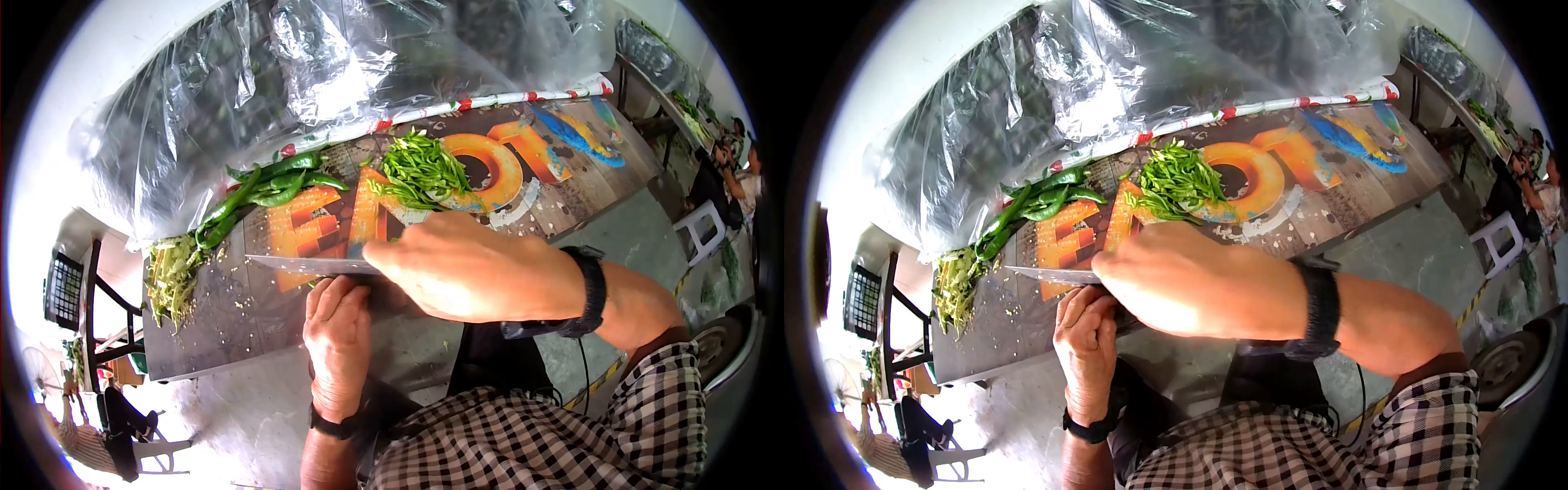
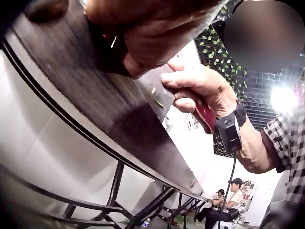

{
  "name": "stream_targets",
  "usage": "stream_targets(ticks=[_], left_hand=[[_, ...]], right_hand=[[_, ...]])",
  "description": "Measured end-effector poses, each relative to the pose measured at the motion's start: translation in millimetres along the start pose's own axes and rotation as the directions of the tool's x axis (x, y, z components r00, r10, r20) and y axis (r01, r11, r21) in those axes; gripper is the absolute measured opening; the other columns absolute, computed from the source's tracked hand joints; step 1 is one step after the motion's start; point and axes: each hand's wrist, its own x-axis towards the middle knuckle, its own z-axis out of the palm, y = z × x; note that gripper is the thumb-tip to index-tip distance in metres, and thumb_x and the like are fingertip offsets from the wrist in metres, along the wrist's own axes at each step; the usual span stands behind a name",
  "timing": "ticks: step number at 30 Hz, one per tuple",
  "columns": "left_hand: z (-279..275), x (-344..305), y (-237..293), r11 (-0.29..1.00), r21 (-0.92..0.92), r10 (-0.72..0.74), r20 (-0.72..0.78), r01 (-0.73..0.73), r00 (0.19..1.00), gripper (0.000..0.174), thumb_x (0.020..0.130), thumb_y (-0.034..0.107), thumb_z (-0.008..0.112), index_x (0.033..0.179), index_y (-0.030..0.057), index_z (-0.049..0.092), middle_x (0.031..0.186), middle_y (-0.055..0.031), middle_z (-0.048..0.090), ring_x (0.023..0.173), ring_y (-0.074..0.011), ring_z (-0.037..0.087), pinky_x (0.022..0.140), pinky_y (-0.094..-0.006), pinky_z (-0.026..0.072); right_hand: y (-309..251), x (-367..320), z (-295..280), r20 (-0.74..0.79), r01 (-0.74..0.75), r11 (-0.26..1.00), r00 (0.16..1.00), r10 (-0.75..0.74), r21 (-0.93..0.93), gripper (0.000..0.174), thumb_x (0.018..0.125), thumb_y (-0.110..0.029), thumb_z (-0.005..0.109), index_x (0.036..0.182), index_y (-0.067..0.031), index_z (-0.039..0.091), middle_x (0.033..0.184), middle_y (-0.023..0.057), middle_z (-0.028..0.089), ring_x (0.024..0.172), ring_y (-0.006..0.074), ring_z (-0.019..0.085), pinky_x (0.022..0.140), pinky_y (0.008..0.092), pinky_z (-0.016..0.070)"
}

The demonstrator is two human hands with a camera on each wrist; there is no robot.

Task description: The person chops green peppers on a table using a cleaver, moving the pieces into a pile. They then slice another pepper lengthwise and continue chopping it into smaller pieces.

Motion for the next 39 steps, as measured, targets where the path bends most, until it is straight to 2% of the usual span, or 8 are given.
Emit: stream_targets(ticks=[6, 7, 11, 14, 22, 31, 34, 39], left_hand=[[0.8, -0.1, -0.4, 0.999, -0.032, -0.013, -0.014, 0.012, 1.0, 0.015, 0.075, -0.006, 0.064, 0.089, 0.0009, 0.068, 0.101, -0.0119, 0.067, 0.099, -0.0329, 0.061, 0.085, -0.0397, 0.0517], [-0.2, -0.6, -1.1, 0.999, -0.033, -0.013, -0.014, 0.013, 1.0, 0.015, 0.075, -0.006, 0.064, 0.088, 0.001, 0.068, 0.101, -0.0118, 0.067, 0.098, -0.0328, 0.061, 0.085, -0.0396, 0.0517], [1.9, 0.2, -0.2, 0.998, -0.056, -0.029, -0.052, 0.026, 0.998, 0.015, 0.075, -0.006, 0.063, 0.088, 0.0006, 0.068, 0.098, -0.0118, 0.067, 0.095, -0.0324, 0.062, 0.085, -0.0389, 0.0518], [3.2, -2.1, -0.3, 0.997, -0.047, -0.058, -0.072, 0.054, 0.996, 0.014, 0.074, -0.007, 0.064, 0.085, 0.0003, 0.068, 0.098, -0.0114, 0.067, 0.095, -0.0317, 0.062, 0.084, -0.0385, 0.0519], [3.0, -0.9, -1.2, 1.0, 0.023, -0.011, -0.069, 0.012, 0.998, 0.015, 0.073, -0.007, 0.064, 0.086, -0.0006, 0.07, 0.096, -0.0114, 0.068, 0.096, -0.0305, 0.062, 0.086, -0.0383, 0.0503], [-2.8, 1.7, 0.2, 0.999, 0.002, -0.042, -0.018, 0.042, 0.999, 0.015, 0.072, -0.005, 0.065, 0.085, 0.0005, 0.07, 0.098, -0.0106, 0.068, 0.096, -0.0312, 0.062, 0.084, -0.0384, 0.0515], [-2.3, 1.8, -1.4, 0.997, -0.024, -0.071, -0.013, 0.07, 0.997, 0.016, 0.072, -0.005, 0.066, 0.086, 0.0007, 0.07, 0.098, -0.0106, 0.068, 0.096, -0.0309, 0.062, 0.085, -0.0384, 0.0517], [-2.6, 0.8, -3.7, 0.995, -0.058, -0.08, -0.033, 0.078, 0.996, 0.016, 0.074, -0.006, 0.064, 0.088, -0.0021, 0.07, 0.097, -0.0125, 0.068, 0.096, -0.0301, 0.062, 0.087, -0.0375, 0.0495]], right_hand=[[-2.8, 31.2, 18.6, 0.007, 0.0, 0.996, 1.0, 0.001, -0.087, 0.015, 0.08, -0.013, 0.063, 0.088, -0.0004, 0.064, 0.073, 0.0156, 0.068, 0.067, 0.0286, 0.07, 0.059, 0.0394, 0.0552], [-7.4, 34.2, 11.9, 0.102, -0.059, 0.993, 0.992, 0.069, -0.103, 0.016, 0.081, -0.013, 0.063, 0.091, -0.0015, 0.065, 0.077, 0.0157, 0.07, 0.071, 0.0278, 0.071, 0.061, 0.0392, 0.0558], [5.1, 18.6, 23.7, -0.107, 0.056, 0.993, 0.992, -0.067, -0.103, 0.01, 0.082, -0.007, 0.06, 0.089, -0.0017, 0.057, 0.067, 0.0175, 0.063, 0.063, 0.0354, 0.066, 0.055, 0.0446, 0.0519], [14.5, 3.8, 23.7, -0.207, 0.076, 0.996, 0.976, -0.064, 0.05, 0.01, 0.08, -0.009, 0.063, 0.085, -0.0003, 0.061, 0.074, 0.0172, 0.066, 0.067, 0.0319, 0.067, 0.058, 0.0423, 0.0509], [0.5, -13.2, -0.7, -0.126, -0.101, 0.985, 0.985, 0.119, 0.138, 0.007, 0.082, -0.001, 0.056, 0.08, 0.0046, 0.058, 0.066, 0.0225, 0.061, 0.064, 0.0385, 0.064, 0.059, 0.0467, 0.0496], [5.0, -15.1, 3.4, -0.075, -0.004, 0.997, 0.997, 0.01, 0.081, 0.007, 0.079, -0.004, 0.059, 0.082, 0.0017, 0.057, 0.067, 0.0184, 0.061, 0.064, 0.036, 0.064, 0.058, 0.0437, 0.0503], [0.7, -12.1, 8.6, -0.083, 0.012, 0.997, 0.996, -0.019, -0.077, 0.008, 0.079, -0.005, 0.059, 0.083, 0.0015, 0.057, 0.067, 0.0187, 0.061, 0.063, 0.0352, 0.064, 0.058, 0.043, 0.0508], [7.6, 2.4, 6.2, -0.047, -0.015, 0.996, 0.999, 0.019, 0.085, 0.008, 0.081, -0.005, 0.058, 0.081, 0.0027, 0.057, 0.066, 0.0207, 0.062, 0.063, 0.0364, 0.065, 0.058, 0.0445, 0.0512]])
